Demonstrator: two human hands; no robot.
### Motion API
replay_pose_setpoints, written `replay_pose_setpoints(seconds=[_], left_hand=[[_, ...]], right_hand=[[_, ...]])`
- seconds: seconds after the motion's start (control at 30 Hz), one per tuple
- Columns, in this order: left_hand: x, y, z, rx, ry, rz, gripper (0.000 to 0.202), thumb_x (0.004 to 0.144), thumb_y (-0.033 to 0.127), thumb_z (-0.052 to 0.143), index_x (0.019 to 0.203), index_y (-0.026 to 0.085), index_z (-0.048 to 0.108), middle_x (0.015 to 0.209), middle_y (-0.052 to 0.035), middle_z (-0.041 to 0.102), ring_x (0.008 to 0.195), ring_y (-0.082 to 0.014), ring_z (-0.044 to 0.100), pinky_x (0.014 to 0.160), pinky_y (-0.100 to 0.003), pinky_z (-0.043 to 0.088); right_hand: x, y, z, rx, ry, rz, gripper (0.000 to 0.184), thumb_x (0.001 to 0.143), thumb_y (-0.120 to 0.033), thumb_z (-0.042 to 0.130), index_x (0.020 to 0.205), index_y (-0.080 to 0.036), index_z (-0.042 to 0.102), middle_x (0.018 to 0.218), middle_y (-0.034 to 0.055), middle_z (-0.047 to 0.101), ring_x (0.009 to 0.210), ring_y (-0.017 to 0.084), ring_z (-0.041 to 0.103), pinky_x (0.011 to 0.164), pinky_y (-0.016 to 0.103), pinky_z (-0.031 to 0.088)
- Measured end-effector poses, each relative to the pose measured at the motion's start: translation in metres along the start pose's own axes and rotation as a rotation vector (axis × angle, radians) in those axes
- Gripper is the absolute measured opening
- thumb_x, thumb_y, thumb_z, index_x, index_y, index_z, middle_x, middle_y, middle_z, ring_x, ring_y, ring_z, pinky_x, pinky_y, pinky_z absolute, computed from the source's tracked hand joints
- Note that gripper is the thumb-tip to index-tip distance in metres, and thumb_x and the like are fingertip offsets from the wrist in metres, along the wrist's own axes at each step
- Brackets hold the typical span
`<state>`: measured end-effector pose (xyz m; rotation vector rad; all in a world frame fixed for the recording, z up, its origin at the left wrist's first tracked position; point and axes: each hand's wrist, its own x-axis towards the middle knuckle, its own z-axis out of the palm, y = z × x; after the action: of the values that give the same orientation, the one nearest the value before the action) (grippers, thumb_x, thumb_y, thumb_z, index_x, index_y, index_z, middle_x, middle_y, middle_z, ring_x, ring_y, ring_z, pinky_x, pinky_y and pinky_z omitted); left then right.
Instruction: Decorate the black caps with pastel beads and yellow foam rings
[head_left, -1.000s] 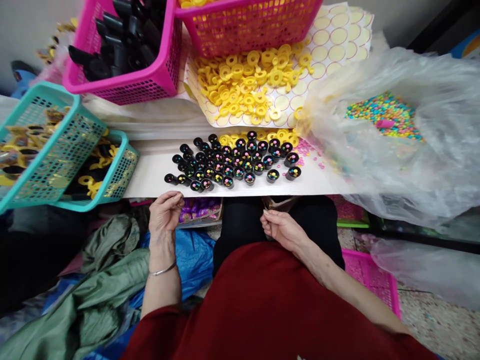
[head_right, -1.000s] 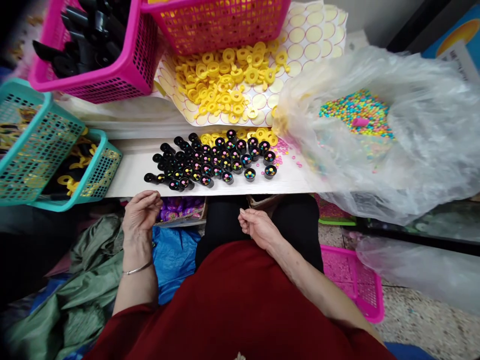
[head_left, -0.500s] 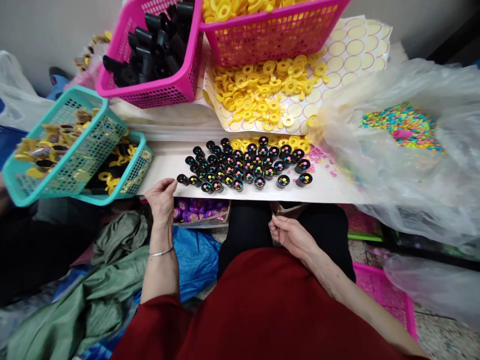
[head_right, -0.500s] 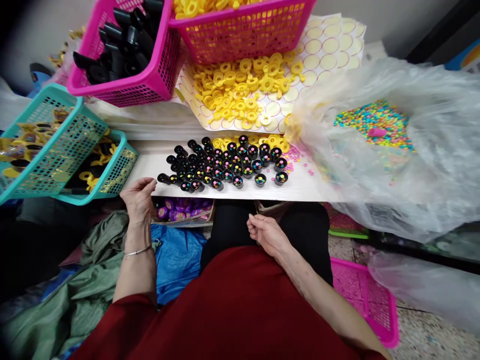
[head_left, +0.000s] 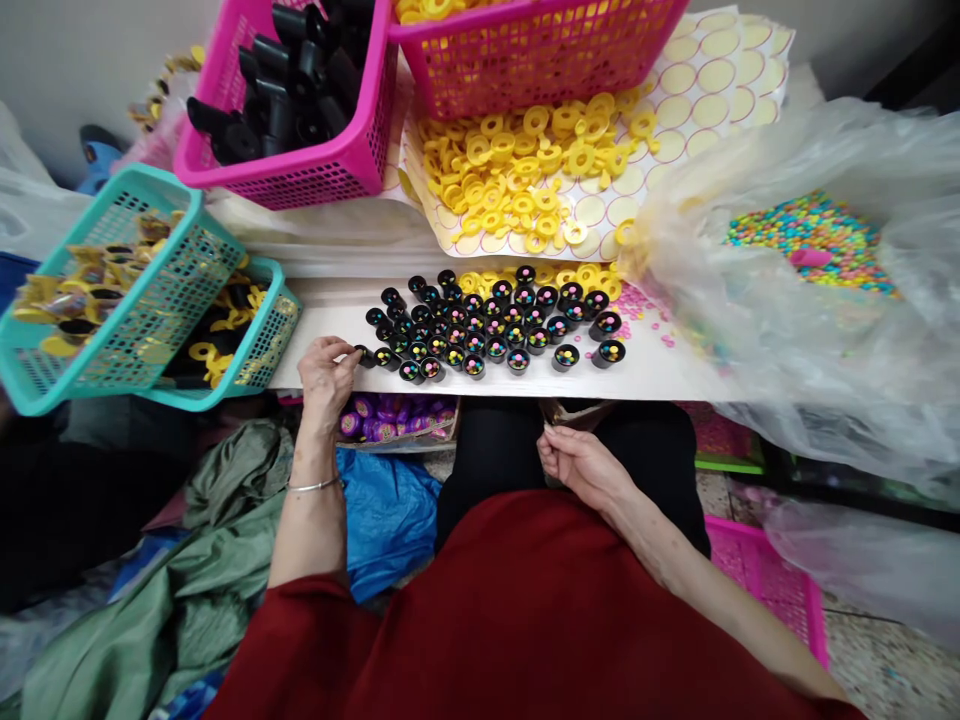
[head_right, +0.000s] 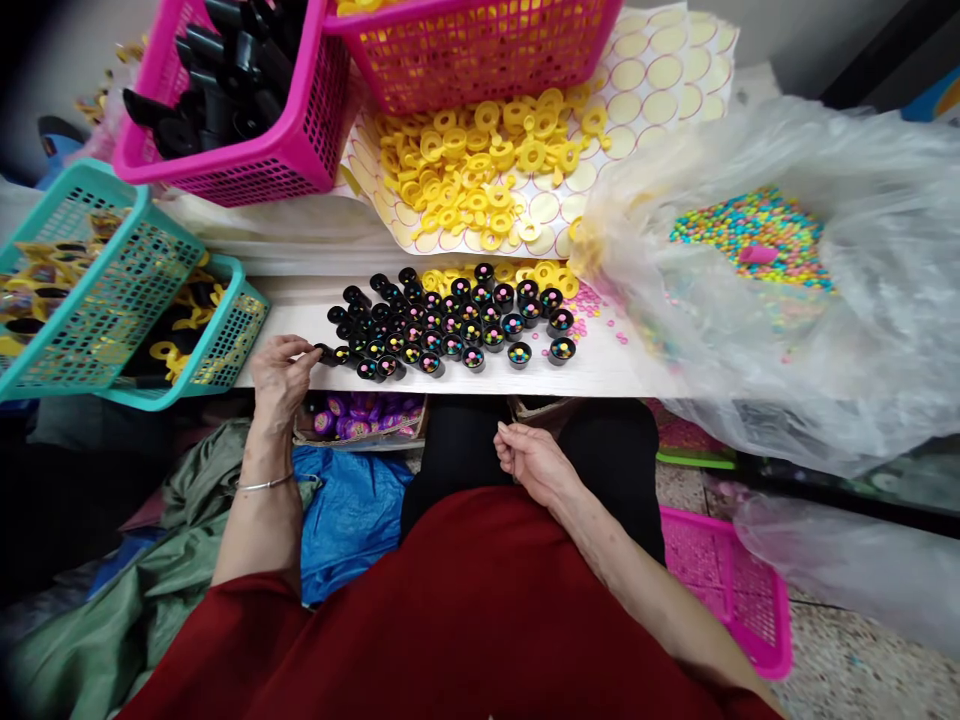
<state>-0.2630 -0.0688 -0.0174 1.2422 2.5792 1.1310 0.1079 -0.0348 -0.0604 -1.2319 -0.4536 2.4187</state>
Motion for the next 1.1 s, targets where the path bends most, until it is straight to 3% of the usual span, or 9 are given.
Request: replay_pose_setpoints(seconds=[0.5, 0.87, 1.1], left_hand=[[0.011, 0.0, 0.002, 0.071, -0.062, 0.027, 0.008, 0.06, 0.023, 0.063, 0.054, 0.018, 0.059, 0.076, -0.0042, 0.057, 0.075, -0.0199, 0.054, 0.069, -0.034, 0.043], [0.019, -0.018, 0.01, 0.162, -0.053, 0.136, 0.006, 0.058, 0.014, 0.063, 0.054, 0.015, 0.059, 0.078, -0.0046, 0.058, 0.082, -0.0208, 0.051, 0.078, -0.037, 0.041], [0.019, -0.012, 0.012, -0.071, -0.035, -0.038, 0.011, 0.058, 0.016, 0.067, 0.055, 0.015, 0.057, 0.069, -0.0002, 0.057, 0.072, -0.0163, 0.052, 0.072, -0.033, 0.044]], right_hand=[[0.0, 0.0, -0.001, 0.011, 0.008, -0.009, 0.028, 0.059, -0.031, 0.083, 0.063, -0.014, 0.061, 0.059, -0.001, 0.057, 0.051, 0.007, 0.044, 0.05, 0.024, 0.031], [0.004, 0.0, -0.002, 0.016, 0.021, -0.011, 0.033, 0.054, -0.034, 0.085, 0.06, -0.013, 0.06, 0.053, -0.0023, 0.054, 0.048, 0.005, 0.043, 0.047, 0.022, 0.028], [0.004, 0.0, -0.001, 0.019, 0.018, -0.015, 0.035, 0.054, -0.036, 0.084, 0.059, -0.013, 0.059, 0.053, -0.0025, 0.054, 0.048, 0.005, 0.043, 0.047, 0.022, 0.027]])
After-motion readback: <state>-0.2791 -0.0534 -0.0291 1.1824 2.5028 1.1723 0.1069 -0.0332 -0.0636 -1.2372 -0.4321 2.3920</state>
